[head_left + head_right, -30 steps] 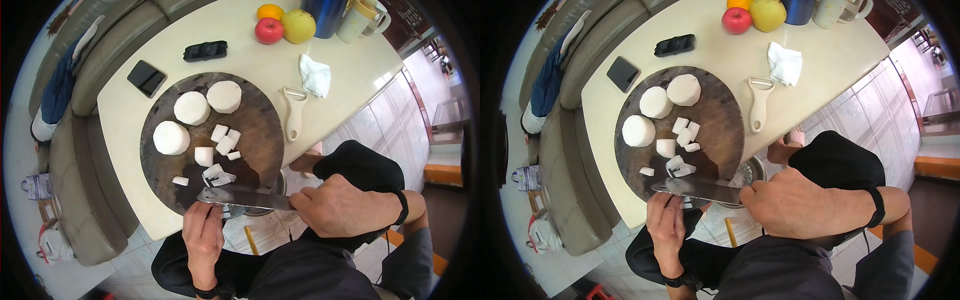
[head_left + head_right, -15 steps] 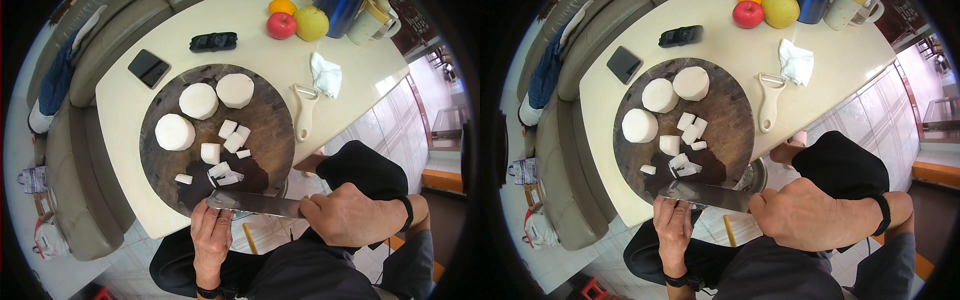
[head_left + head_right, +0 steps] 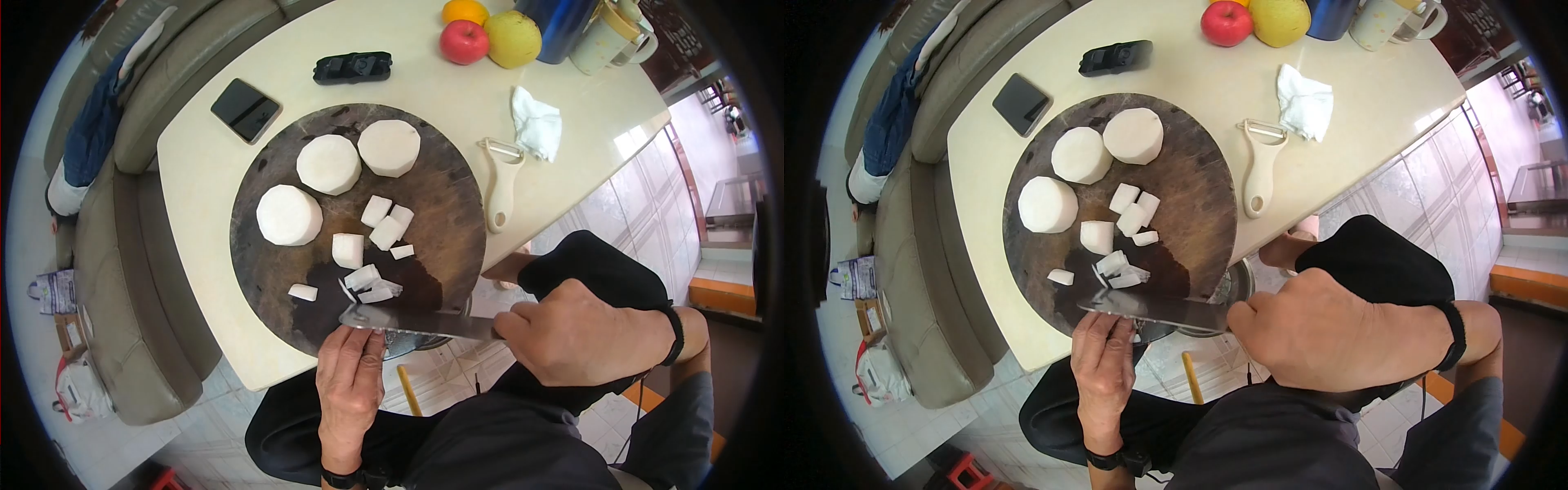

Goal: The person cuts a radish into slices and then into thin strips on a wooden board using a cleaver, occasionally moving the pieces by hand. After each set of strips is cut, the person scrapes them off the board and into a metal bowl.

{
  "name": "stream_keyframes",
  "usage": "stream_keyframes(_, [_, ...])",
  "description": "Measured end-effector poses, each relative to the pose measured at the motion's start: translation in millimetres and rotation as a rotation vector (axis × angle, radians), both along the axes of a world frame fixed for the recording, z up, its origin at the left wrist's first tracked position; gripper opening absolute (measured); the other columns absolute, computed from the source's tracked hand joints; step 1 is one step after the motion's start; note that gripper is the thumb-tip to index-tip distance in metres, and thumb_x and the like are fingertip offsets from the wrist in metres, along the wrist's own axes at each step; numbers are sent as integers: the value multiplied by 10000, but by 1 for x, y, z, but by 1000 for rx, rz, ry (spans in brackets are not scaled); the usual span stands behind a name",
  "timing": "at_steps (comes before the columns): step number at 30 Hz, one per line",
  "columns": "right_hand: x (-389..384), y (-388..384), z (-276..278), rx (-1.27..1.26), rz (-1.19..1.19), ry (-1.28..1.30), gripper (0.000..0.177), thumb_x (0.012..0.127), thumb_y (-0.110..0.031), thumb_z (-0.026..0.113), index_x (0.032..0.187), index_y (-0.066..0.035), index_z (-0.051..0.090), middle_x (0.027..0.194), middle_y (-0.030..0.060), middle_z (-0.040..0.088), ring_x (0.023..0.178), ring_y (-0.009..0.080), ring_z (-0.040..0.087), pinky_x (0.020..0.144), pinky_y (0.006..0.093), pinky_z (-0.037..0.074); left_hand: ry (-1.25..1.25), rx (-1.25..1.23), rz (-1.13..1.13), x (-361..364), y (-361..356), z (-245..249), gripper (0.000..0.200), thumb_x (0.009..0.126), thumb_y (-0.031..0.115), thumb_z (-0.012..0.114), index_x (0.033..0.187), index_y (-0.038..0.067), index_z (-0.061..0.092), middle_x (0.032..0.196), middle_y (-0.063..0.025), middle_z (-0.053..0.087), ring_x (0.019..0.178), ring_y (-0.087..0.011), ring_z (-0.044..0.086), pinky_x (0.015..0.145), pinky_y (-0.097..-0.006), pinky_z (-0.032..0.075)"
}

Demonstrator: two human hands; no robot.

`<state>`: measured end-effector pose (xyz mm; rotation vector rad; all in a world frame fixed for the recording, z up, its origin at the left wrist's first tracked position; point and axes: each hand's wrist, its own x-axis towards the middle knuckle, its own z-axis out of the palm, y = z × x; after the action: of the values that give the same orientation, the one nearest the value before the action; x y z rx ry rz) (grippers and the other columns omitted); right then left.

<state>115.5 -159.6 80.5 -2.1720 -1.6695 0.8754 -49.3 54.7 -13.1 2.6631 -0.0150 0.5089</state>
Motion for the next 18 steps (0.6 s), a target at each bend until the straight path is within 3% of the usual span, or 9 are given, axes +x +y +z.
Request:
stream_keyframes(9, [3,1,0,37,-30,-35,296,662,-110,671,865,54,532,683,133,574,571,304,626,473,382,479,6,-24,13,1,-3,-2,255,684,-110,714,932,-67,676,999,-158,633,944,-343,608,778,-404,513])
stream_keyframes(15, [-13,-2,1,98,42,-100,265,686,-115,646,832,61,513,619,100,505,484,228,584,392,337,428,32,-42,-13,-3,0,-3,221,677,-127,691,888,-66,666,986,-183,626,922,-382,601,782,-434,501])
stream_keyframes(18, [-16,-1,1,71,85,-150,245,681,-111,635,794,66,508,598,100,493,454,215,567,358,334,406,55,-31,-10,-6,0,-4,171,761,-90,649,931,-76,637,1031,-175,621,970,-380,598,812,-449,504])
